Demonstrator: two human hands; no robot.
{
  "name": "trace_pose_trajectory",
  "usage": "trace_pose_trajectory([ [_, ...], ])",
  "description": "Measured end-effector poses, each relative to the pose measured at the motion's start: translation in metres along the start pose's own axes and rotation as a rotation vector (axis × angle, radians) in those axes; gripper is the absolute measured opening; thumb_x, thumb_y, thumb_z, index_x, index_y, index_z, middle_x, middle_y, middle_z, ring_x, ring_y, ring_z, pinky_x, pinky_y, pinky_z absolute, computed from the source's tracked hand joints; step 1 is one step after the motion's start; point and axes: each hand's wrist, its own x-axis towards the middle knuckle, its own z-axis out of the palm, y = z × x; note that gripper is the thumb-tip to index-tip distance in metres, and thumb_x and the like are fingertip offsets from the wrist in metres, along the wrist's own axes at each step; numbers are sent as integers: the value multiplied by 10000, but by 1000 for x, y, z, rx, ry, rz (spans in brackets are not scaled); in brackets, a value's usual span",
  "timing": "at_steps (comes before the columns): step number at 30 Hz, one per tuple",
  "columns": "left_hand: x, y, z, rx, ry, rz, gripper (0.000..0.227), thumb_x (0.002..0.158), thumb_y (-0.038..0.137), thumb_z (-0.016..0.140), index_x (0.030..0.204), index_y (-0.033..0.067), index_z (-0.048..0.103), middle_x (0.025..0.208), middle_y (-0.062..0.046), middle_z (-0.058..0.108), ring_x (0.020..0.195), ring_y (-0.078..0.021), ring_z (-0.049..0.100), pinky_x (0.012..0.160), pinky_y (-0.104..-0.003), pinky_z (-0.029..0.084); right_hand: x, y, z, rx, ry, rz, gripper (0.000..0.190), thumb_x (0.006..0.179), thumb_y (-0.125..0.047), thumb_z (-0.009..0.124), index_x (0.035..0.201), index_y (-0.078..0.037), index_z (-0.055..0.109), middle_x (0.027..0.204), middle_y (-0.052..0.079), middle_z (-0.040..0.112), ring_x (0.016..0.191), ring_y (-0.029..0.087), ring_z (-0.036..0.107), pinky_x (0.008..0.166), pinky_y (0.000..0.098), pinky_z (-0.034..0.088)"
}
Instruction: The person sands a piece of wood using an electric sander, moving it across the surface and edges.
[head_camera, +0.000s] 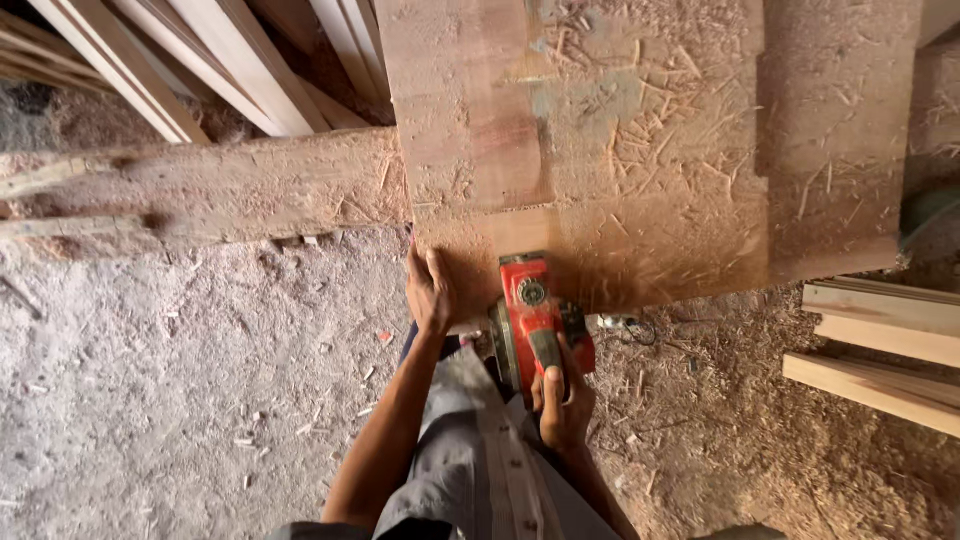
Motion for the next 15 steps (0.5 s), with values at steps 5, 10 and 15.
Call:
trace_pose_trajectory([
  [5,1,11,-8,21,-171,-356,615,1038,443,377,1580,157,326,939,-243,726,796,-436,743,688,-503,602,38,5,18,-45,55,-70,541,1073,-391,457,1466,-29,541,574,-18,567,413,59,497,370,245,396],
  [10,-3,11,-9,23,-43,-90,598,1073,388,448,1560,57,346,895,-268,721,776,-456,697,672,-518,570,154,-36,62,167,-34,-111,494,1108,-434,448,1433,-94,598,607,-45,445,428,43,439,377,235,364],
  [15,1,12,-4,132,-68,-228,591,1035,359,464,1507,9,393,941,-312,706,822,-491,685,729,-552,549,286,-83,111,214,-30,-99,474,1072,-544,483,1111,-94,628,563,-31,495,406,70,471,354,260,387],
])
